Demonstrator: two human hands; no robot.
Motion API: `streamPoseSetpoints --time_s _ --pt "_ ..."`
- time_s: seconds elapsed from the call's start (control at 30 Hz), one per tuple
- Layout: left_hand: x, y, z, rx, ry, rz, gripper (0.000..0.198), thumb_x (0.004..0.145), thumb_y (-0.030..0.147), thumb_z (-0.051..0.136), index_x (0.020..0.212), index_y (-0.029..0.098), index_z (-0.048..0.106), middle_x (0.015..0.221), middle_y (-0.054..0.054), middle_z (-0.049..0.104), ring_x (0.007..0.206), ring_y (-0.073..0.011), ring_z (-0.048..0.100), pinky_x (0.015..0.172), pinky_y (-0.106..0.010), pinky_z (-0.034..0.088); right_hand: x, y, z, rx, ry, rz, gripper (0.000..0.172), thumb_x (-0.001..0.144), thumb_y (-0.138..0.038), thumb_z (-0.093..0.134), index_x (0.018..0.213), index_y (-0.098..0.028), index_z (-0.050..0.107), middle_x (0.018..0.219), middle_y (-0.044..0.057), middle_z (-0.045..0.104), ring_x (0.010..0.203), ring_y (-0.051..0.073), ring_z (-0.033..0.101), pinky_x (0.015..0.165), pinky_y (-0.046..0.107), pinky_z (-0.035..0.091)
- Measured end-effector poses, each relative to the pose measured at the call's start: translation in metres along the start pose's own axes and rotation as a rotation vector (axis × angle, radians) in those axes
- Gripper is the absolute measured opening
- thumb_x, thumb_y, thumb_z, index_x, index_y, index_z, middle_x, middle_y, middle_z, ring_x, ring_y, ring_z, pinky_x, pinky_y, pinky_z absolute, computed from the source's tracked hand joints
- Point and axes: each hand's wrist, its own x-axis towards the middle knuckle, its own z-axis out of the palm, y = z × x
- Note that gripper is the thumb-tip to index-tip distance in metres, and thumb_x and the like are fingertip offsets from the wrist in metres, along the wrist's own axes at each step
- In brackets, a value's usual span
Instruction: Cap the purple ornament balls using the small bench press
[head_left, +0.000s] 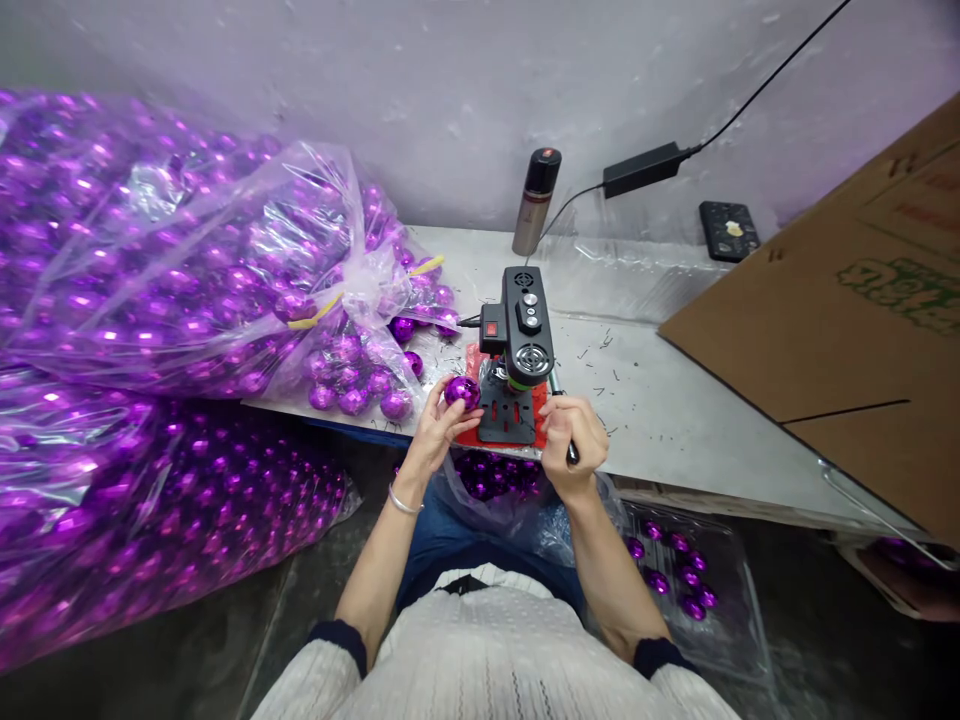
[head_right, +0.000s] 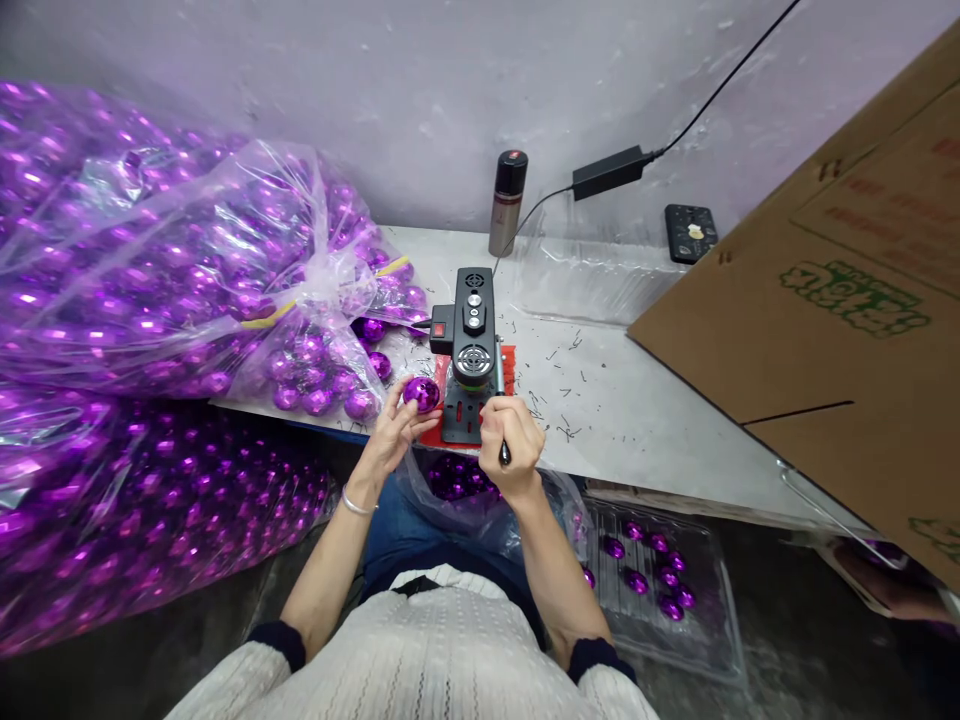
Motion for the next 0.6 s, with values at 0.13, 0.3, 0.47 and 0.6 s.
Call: streamPoseSetpoints --time_s 0.13,0.3,0.47,0.6 --pt "-0.001 -0.014 0.006 -0.064 0.068 -0.025 0.064 0.094 0.071 0.052 0.143 0.030 0.044 0.133 -0.012 0.067 0.101 -0.0262 0.078 0.093 -0.047 0.063 0.003 -0.001 -0.001 0.011 -0.016 -0.012 0.028 0.097 -0.011 0.045 0.072 -0.023 0.052 0.068 0.000 0.060 0.064 0.013 0.062 0.057 0.028 0.046" --pt "0.014 -0.030 0.010 0.036 0.162 -0.020 0.063 0.091 0.062 0.063 0.140 0.026 0.047 0.131 -0.013 0.067 0.107 -0.0252 0.076 0.094 -0.045 0.063 0.013 -0.003 -0.003 0.030 -0.013 -0.006 0.028 0.095 -0.008 0.046 0.072 -0.023 0.052 0.068 0.000 0.061 0.065 0.013 0.061 0.058 0.028 0.045" --pt "0.024 -0.041 0.017 0.271 0.157 0.130 0.062 0.082 0.049 0.078 0.132 0.019 0.058 0.129 -0.012 0.070 0.119 -0.0261 0.069 0.107 -0.044 0.055 0.025 -0.004 -0.006 0.017 -0.044 0.016 0.027 0.096 -0.012 0.048 0.072 -0.023 0.053 0.068 0.001 0.063 0.063 0.014 0.061 0.058 0.029 0.045" --pt "0.025 -0.045 0.025 0.541 0.126 0.273 0.064 0.079 0.045 0.083 0.134 0.021 0.060 0.130 -0.012 0.071 0.122 -0.0291 0.068 0.111 -0.049 0.051 0.029 -0.005 -0.007 0.009 -0.051 0.004 0.028 0.097 -0.013 0.047 0.071 -0.023 0.052 0.067 0.000 0.062 0.063 0.013 0.061 0.057 0.028 0.044"
